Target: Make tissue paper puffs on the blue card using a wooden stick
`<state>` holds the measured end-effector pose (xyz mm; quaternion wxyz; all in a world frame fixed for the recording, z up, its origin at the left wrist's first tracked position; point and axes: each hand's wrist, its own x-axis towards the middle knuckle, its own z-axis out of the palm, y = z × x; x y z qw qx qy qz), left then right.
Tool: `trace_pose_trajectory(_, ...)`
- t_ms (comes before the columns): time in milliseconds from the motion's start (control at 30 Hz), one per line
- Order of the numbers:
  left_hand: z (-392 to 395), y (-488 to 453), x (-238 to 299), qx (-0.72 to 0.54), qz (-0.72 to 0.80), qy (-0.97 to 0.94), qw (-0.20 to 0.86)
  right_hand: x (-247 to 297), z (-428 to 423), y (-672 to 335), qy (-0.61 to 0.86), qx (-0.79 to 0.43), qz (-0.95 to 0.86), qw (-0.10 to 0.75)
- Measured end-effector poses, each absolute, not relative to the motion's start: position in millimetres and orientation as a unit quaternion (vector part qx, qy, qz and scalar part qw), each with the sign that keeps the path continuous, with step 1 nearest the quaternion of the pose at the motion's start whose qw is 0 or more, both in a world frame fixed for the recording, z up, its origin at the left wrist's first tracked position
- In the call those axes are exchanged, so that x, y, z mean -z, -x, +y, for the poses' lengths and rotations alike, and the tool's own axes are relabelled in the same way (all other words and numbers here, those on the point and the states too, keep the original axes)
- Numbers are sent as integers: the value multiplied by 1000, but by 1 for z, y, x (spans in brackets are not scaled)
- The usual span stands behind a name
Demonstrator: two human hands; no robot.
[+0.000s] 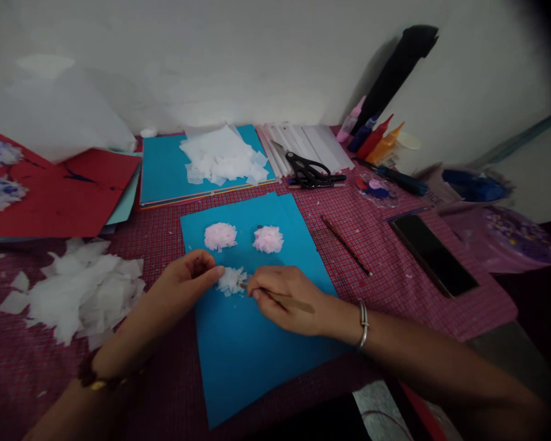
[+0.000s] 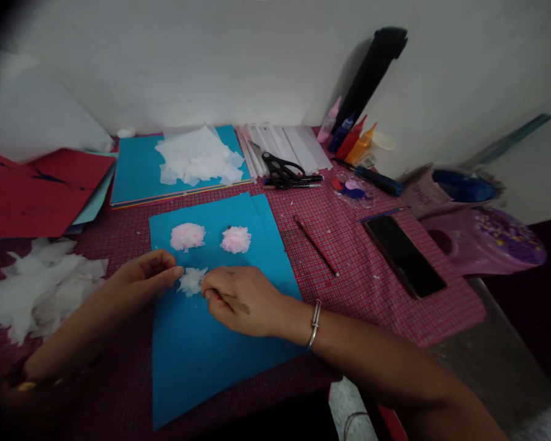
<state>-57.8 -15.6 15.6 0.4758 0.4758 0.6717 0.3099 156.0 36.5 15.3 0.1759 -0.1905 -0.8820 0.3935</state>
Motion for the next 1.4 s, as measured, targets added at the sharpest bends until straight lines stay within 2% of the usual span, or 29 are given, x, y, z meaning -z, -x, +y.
trace_pose_trajectory(133, -15, 57, -18, -311, 667, -468, 489, -18, 37, -154, 224, -419, -864, 166)
trace_pose_trajectory(400, -18, 56, -27, -337, 661, -454, 493, -27, 44, -164, 320, -596, -709, 202)
trace_pose_trajectory(567, -20, 57, -29, -332, 651, -494, 471, -19, 56, -167, 338, -657, -650, 181)
trace_pose_trajectory(667, -23, 82, -42, -294, 691, -537, 384, -12, 62, -170, 350, -693, -600, 192)
trace_pose_trajectory(800, -26, 151, -57, -207, 805, -534, 156, -7, 67, -171, 355, -728, -547, 210)
trace_pose_trajectory(933, -33, 209, -55, -139, 831, -527, 111, -9, 65, -169, 339, -732, -560, 189)
trace_pose_trajectory(1067, -42, 224, -46, -112, 821, -553, 90, -10, 63, -169, 319, -735, -570, 182)
trace_pose_trajectory(1400, -52, 212, -55, -209, 861, -464, 14, -16, 60, -168, 319, -735, -565, 194)
